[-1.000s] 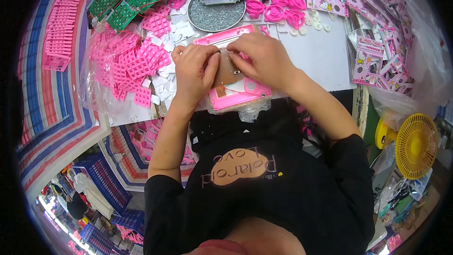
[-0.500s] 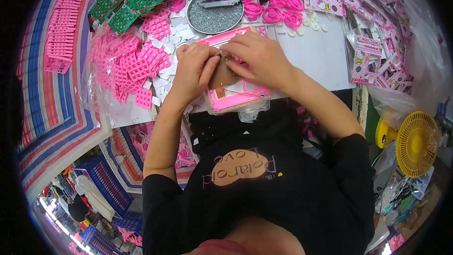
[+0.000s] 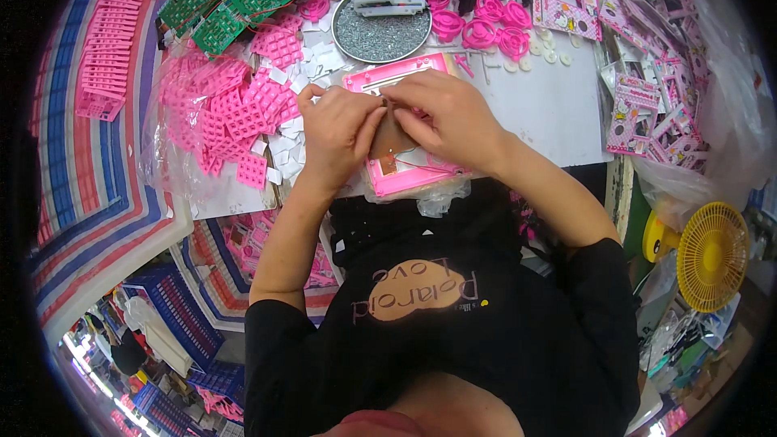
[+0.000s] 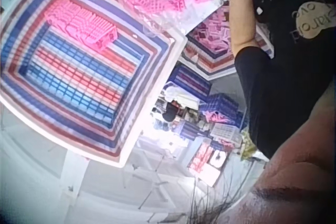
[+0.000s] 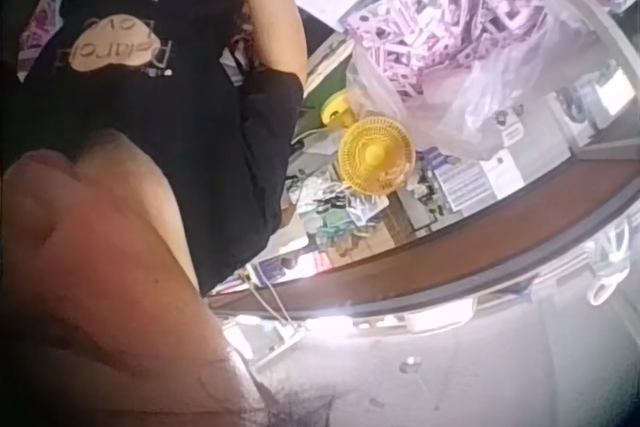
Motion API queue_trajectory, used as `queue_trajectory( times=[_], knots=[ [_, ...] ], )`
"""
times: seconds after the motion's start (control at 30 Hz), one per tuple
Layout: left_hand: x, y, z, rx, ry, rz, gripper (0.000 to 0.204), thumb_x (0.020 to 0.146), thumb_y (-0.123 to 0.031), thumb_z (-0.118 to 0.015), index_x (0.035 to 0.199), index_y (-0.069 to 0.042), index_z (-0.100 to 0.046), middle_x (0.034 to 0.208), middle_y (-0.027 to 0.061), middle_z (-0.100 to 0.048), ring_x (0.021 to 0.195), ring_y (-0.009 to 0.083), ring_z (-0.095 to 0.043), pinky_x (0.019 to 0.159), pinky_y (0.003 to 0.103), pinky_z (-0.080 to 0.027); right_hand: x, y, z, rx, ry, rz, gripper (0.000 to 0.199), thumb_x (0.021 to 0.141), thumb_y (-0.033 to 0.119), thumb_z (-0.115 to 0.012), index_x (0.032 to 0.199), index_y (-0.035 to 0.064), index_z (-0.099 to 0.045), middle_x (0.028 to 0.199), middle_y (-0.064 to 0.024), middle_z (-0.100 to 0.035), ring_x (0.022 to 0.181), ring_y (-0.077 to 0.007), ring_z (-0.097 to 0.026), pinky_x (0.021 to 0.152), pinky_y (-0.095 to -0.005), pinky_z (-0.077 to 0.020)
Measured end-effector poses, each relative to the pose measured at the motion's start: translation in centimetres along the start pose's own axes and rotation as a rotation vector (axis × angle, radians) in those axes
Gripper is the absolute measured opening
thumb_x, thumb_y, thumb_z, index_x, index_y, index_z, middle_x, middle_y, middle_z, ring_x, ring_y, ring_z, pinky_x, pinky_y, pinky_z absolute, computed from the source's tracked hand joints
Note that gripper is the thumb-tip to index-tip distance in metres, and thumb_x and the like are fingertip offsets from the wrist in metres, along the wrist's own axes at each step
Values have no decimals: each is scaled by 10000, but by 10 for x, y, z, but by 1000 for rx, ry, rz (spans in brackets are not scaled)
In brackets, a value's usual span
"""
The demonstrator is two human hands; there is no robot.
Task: Assembling a toy by installing circuit boards into a plastic housing and applying glue.
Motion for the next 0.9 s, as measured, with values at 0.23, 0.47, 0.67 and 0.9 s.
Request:
queue_trajectory(
  times=[0.23,0.47,0.67,0.9],
  knots=[
    [-8,30,0,-64,-81,256,72,850,-122,-713,891,-63,-719,774,35,-687,673,177,-592,781,354,-348,36,13,11,-263,-125,167,257,724,30,-681,976,34,-636,915,-131,-636,894,-291,-598,723,-406,-518],
    [-7,33,-4,-60,-66,293,88,873,-126,-691,914,-50,-712,740,46,-685,646,163,-585,766,340,-351,149,-56,-43,-812,177,-191,326,807,85,-634,1121,20,-576,983,-157,-689,910,-353,-654,767,-422,-550],
    [-15,36,0,-112,-169,321,59,852,-124,-695,858,-75,-663,682,42,-611,645,205,-566,751,374,-335,116,26,14,-574,-124,89,396,803,111,-656,1197,134,-626,807,-126,-610,757,-322,-626,621,-437,-500],
    [-15,31,-3,-145,-160,265,50,846,-127,-694,855,-91,-660,772,27,-646,689,206,-573,774,371,-327,21,-23,20,-221,88,-371,203,876,180,-638,1018,37,-672,656,-183,-638,656,-390,-649,650,-484,-518]
  ],
)
Point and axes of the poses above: each hand's wrist, its own x-axis towards the middle knuckle, its own z-axis out of the back of the hand, y = z × x, the point moved 8 cm from there along x, towards the middle knuckle
